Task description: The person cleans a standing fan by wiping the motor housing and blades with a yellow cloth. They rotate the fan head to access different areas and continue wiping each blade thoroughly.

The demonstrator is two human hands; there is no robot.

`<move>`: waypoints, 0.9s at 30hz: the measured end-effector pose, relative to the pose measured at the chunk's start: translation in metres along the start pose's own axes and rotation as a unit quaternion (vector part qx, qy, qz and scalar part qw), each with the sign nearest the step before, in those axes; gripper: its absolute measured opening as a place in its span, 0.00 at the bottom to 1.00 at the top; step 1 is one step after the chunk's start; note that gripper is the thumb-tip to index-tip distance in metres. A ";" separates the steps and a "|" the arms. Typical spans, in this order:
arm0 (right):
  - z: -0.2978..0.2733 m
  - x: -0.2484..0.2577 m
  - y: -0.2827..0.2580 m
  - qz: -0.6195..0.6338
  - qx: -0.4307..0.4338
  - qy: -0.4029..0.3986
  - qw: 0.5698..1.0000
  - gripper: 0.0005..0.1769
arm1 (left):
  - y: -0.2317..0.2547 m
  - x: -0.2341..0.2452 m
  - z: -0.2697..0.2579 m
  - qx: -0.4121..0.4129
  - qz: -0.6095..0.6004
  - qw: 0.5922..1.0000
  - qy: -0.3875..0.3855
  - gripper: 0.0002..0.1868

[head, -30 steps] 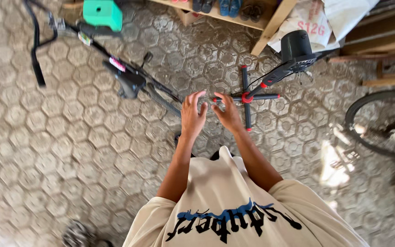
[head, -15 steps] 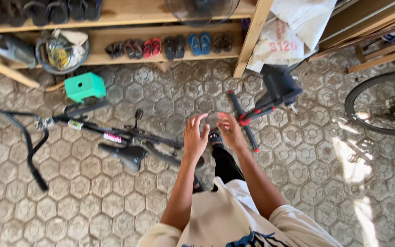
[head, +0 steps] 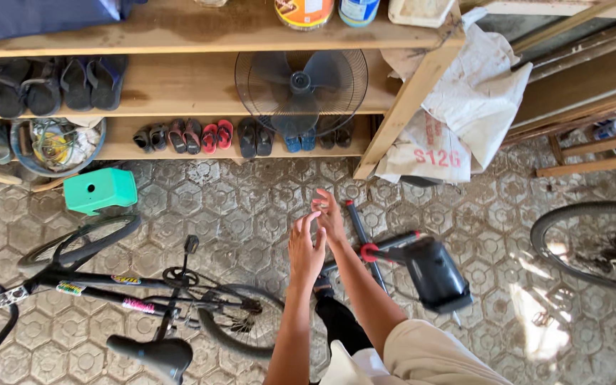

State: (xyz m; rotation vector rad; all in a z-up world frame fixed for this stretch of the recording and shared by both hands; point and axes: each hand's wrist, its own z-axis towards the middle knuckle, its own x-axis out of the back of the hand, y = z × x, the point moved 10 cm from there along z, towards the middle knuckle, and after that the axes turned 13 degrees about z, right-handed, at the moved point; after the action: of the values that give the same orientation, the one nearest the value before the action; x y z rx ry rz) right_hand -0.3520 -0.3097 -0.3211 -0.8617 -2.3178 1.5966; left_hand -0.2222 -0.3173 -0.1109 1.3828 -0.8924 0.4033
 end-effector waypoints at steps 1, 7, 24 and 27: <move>0.018 0.001 0.001 -0.003 -0.010 0.011 1.000 0.28 | 0.000 -0.008 0.011 0.004 0.000 1.000 0.002 0.21; 0.117 -0.012 -0.047 -0.188 0.016 0.147 0.971 0.29 | -0.010 -0.035 0.071 0.041 0.000 0.999 -0.011 0.21; 0.246 -0.051 -0.080 -0.445 -0.021 0.148 0.883 0.16 | -0.058 -0.036 0.087 0.067 0.007 0.998 -0.010 0.19; 0.248 -0.050 -0.089 -0.206 0.054 0.160 0.964 0.11 | -0.062 -0.041 0.087 0.076 -0.008 0.997 -0.006 0.19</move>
State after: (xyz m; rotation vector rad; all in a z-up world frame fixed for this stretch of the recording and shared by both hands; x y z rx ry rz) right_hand -0.4589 -0.5550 -0.3315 -0.5203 -1.9977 1.2847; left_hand -0.2298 -0.4013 -0.1874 1.5324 -0.8742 0.4573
